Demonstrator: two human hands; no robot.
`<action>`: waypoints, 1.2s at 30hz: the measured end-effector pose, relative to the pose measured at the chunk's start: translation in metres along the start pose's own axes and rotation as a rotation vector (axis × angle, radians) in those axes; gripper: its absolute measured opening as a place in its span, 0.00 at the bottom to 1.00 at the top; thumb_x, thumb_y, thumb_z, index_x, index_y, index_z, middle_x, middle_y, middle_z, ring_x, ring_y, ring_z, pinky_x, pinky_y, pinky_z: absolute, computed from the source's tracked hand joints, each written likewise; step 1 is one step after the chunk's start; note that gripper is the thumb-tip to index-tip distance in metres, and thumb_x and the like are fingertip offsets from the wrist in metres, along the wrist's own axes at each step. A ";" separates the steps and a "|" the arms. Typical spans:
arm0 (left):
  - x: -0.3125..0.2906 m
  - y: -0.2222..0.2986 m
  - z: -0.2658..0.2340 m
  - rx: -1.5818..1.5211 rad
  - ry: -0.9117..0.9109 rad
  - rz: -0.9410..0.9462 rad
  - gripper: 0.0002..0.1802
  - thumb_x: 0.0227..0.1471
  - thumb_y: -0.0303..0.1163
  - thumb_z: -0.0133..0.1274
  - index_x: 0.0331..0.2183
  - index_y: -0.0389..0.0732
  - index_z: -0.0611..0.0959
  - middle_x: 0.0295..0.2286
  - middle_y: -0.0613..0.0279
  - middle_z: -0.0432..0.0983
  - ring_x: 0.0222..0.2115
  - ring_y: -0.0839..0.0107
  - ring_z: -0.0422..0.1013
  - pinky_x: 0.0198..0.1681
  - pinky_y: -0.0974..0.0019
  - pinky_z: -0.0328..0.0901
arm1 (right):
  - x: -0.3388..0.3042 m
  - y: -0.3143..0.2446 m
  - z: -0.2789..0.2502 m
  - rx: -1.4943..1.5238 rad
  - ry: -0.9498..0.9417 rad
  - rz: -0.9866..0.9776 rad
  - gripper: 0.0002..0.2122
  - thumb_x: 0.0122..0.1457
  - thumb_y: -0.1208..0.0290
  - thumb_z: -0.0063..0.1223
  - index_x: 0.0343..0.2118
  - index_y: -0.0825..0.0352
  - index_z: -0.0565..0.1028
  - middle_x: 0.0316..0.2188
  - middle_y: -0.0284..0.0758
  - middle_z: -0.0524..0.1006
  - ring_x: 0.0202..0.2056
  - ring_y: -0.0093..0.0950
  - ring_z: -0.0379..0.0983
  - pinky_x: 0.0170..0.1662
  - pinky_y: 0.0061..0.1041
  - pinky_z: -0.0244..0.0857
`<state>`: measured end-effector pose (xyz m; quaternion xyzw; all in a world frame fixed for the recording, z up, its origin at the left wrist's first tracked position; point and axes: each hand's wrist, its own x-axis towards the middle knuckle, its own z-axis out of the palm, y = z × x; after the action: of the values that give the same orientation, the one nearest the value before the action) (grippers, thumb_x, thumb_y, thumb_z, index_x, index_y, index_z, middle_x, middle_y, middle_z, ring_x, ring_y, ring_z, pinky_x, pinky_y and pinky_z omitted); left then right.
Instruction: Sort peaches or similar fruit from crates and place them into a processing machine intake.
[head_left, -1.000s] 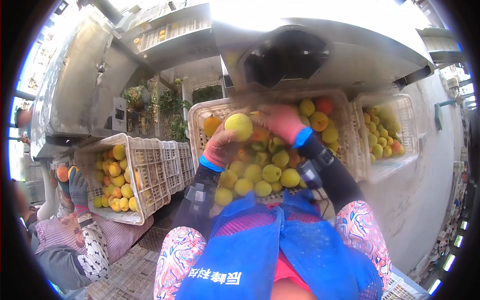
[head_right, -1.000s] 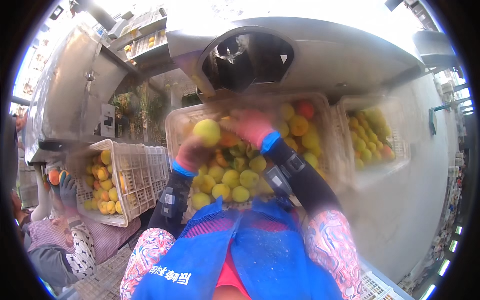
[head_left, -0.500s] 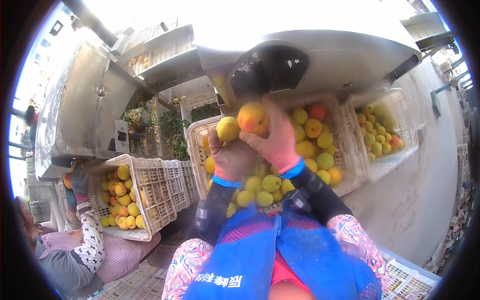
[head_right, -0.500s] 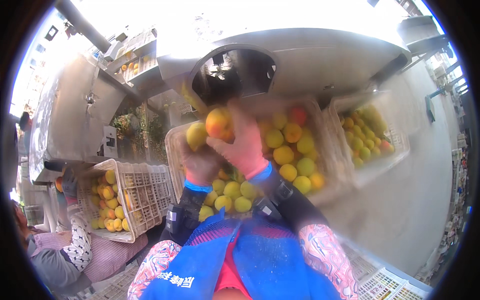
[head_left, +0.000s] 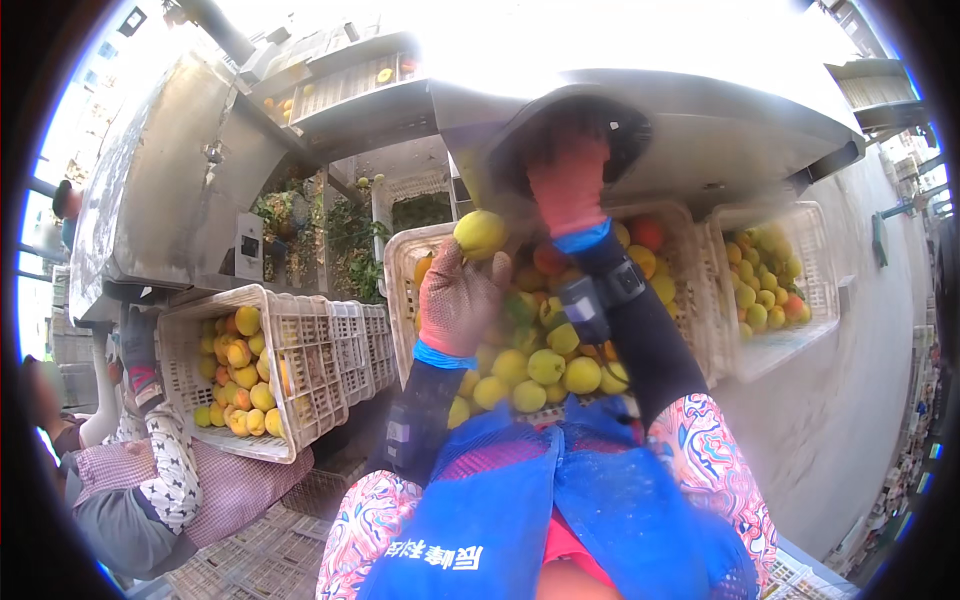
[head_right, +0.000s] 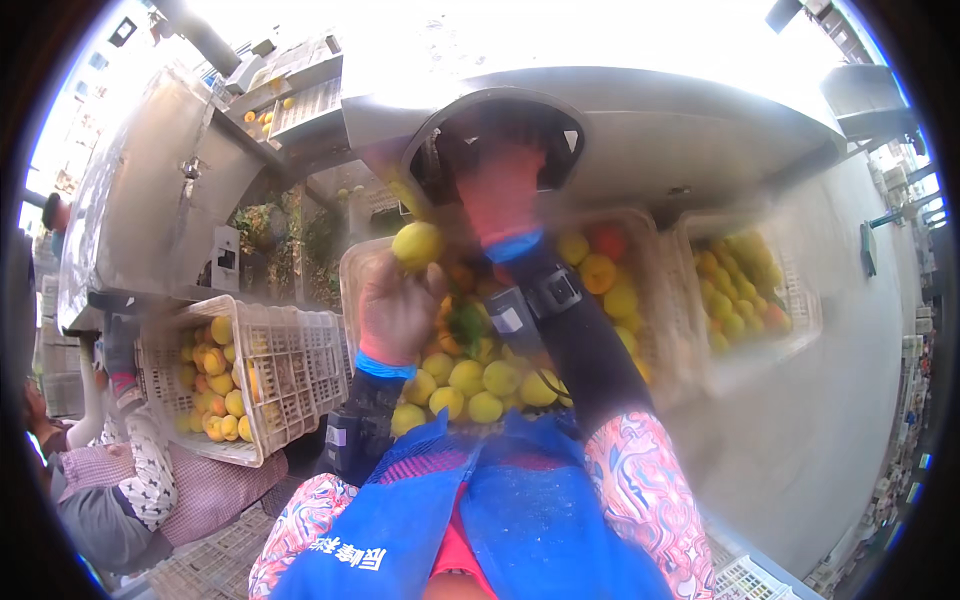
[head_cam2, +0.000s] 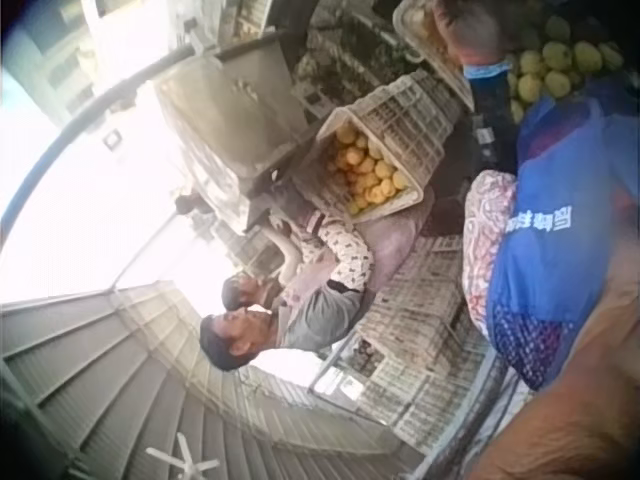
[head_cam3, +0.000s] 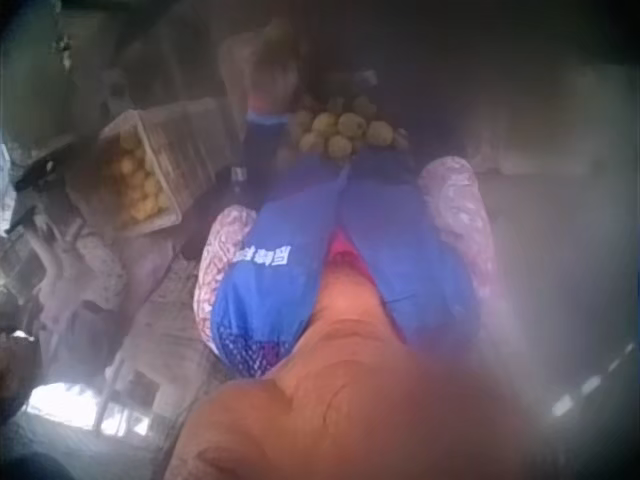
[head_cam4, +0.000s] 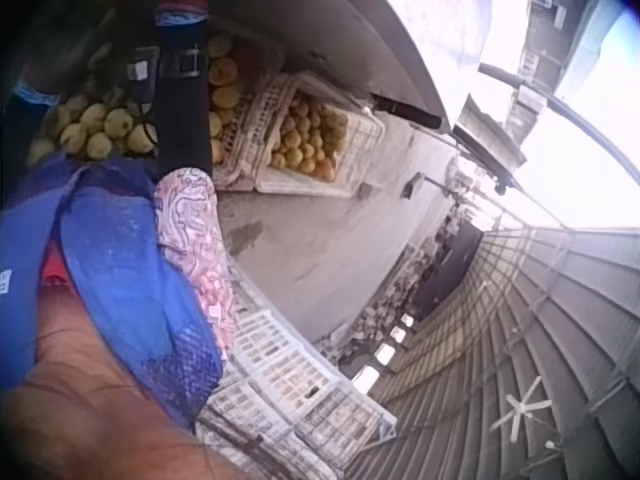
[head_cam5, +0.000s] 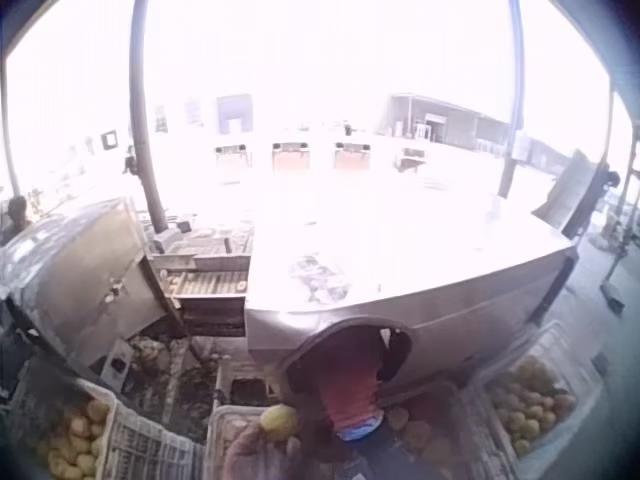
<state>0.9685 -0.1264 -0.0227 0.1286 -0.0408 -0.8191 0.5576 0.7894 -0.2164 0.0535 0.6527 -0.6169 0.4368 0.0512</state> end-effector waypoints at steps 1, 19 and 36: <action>-0.001 0.006 -0.001 0.035 0.027 0.025 0.25 0.66 0.43 0.50 0.57 0.38 0.74 0.53 0.56 0.75 0.53 0.64 0.71 0.55 0.56 0.68 | -0.001 -0.007 -0.008 0.126 0.024 0.011 0.21 0.54 0.65 0.66 0.50 0.67 0.77 0.52 0.47 0.76 0.52 0.49 0.73 0.53 0.43 0.70; 0.008 0.000 -0.064 2.150 -0.031 0.318 0.40 0.41 0.40 0.71 0.57 0.45 0.78 0.43 0.54 0.79 0.41 0.60 0.76 0.48 0.58 0.70 | -0.030 0.043 0.028 -0.064 -0.078 -0.066 0.29 0.53 0.55 0.66 0.53 0.70 0.76 0.46 0.48 0.79 0.45 0.47 0.77 0.50 0.47 0.68; 0.034 -0.018 -0.087 2.830 -0.269 -0.219 0.71 0.22 0.54 0.79 0.65 0.42 0.61 0.49 0.48 0.76 0.47 0.51 0.75 0.48 0.49 0.68 | -0.189 0.087 0.099 0.123 -1.256 0.122 0.25 0.51 0.56 0.65 0.48 0.69 0.81 0.44 0.49 0.82 0.44 0.45 0.79 0.51 0.34 0.71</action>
<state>0.9626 -0.1445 -0.1155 0.4927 -0.8528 -0.1327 -0.1116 0.7926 -0.1532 -0.1681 0.7500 -0.5391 0.0071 -0.3832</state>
